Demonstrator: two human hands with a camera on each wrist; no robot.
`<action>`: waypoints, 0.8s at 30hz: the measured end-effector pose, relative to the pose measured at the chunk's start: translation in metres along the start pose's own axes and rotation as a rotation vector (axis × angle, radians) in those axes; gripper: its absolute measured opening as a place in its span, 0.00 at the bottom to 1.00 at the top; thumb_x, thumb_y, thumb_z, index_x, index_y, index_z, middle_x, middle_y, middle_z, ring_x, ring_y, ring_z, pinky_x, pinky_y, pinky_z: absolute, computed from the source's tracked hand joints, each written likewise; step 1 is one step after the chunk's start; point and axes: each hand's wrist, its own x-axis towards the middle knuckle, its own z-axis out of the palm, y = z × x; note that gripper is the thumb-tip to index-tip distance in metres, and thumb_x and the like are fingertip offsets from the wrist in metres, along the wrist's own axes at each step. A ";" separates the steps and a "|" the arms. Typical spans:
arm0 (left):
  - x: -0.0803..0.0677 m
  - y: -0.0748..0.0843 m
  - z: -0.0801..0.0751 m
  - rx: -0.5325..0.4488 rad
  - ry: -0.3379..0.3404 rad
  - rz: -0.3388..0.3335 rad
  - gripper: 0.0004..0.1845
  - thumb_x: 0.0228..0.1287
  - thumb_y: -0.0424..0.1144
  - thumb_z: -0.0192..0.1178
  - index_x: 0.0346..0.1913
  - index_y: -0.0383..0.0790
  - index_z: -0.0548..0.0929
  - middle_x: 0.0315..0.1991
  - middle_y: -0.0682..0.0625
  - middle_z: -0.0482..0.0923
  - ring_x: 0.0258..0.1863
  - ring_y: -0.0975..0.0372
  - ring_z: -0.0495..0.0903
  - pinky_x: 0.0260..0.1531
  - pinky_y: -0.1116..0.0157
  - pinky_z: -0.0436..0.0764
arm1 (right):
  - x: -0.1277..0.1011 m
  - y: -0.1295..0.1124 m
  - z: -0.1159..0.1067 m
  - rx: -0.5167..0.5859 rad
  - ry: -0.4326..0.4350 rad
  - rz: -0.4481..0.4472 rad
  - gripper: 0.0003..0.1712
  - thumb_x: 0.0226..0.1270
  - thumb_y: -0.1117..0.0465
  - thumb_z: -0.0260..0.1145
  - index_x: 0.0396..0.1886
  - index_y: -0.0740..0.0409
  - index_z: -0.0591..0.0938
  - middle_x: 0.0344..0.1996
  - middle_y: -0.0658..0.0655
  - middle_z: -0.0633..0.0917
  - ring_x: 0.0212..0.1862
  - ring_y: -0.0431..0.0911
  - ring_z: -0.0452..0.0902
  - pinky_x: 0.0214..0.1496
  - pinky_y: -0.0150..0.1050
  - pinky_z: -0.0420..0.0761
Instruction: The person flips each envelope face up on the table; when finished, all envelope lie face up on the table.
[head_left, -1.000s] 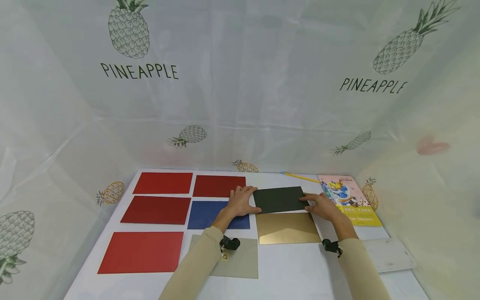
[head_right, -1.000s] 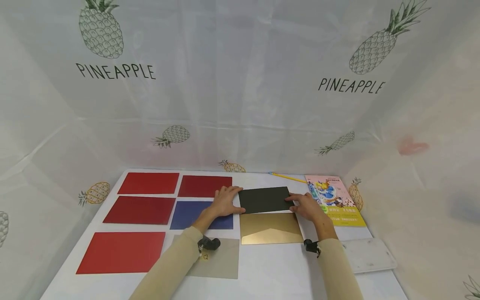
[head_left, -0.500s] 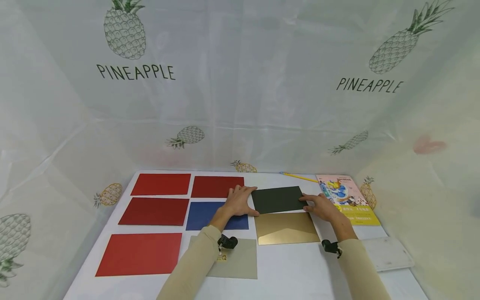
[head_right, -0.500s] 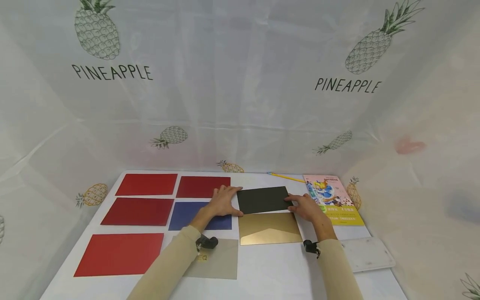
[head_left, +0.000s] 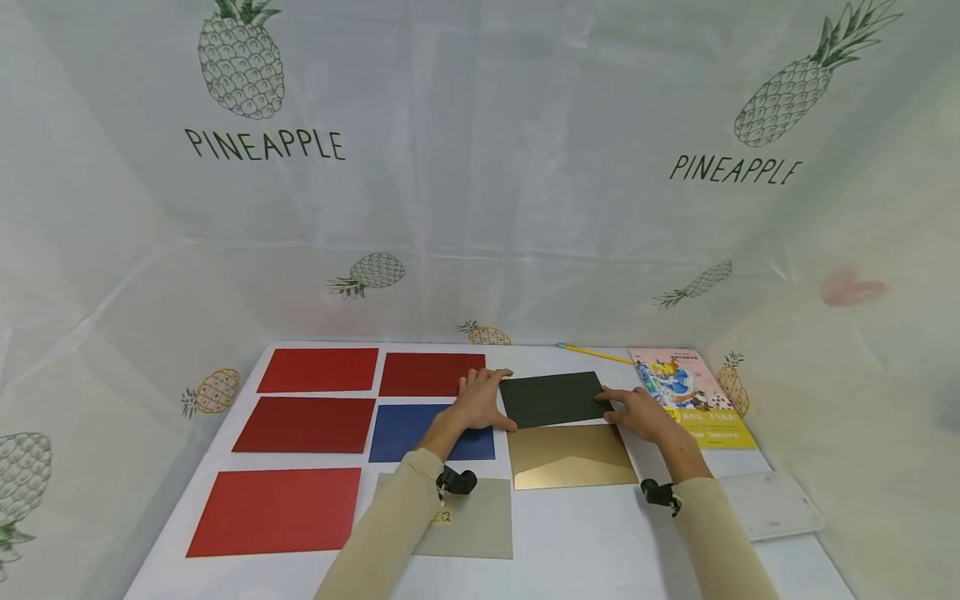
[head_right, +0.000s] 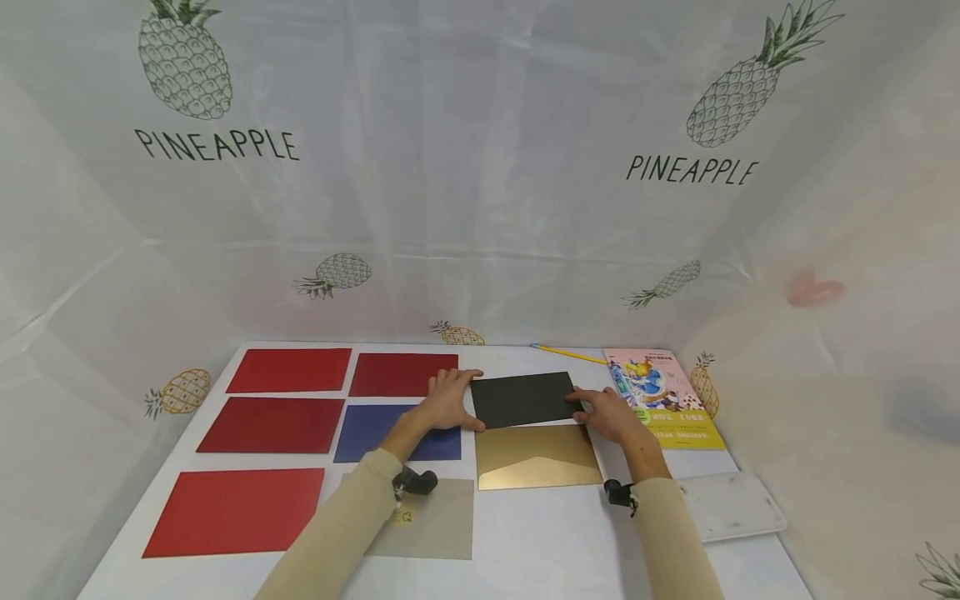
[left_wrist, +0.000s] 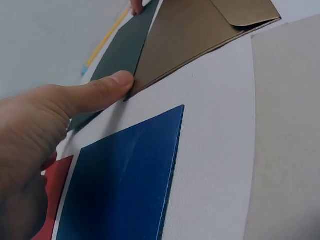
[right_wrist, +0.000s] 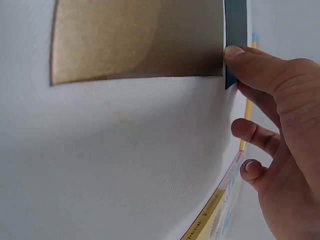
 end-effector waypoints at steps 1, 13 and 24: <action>0.000 -0.002 0.001 -0.013 -0.001 0.007 0.57 0.42 0.59 0.80 0.76 0.50 0.63 0.65 0.41 0.68 0.57 0.50 0.63 0.46 0.54 0.61 | 0.000 -0.001 0.000 0.002 -0.003 0.002 0.26 0.70 0.57 0.68 0.67 0.46 0.79 0.66 0.63 0.77 0.59 0.61 0.70 0.57 0.63 0.74; -0.001 -0.010 -0.002 -0.126 0.039 0.040 0.46 0.52 0.46 0.78 0.74 0.55 0.67 0.63 0.45 0.71 0.55 0.54 0.64 0.45 0.56 0.57 | -0.001 -0.004 -0.002 0.011 -0.028 0.017 0.25 0.71 0.58 0.67 0.67 0.47 0.78 0.66 0.66 0.75 0.65 0.66 0.68 0.62 0.67 0.70; -0.003 -0.006 0.001 -0.121 0.150 0.019 0.37 0.58 0.57 0.71 0.69 0.52 0.75 0.54 0.52 0.79 0.50 0.56 0.68 0.44 0.55 0.60 | -0.001 0.005 -0.004 0.085 -0.071 -0.071 0.29 0.69 0.60 0.68 0.69 0.54 0.76 0.71 0.69 0.69 0.70 0.71 0.62 0.64 0.68 0.66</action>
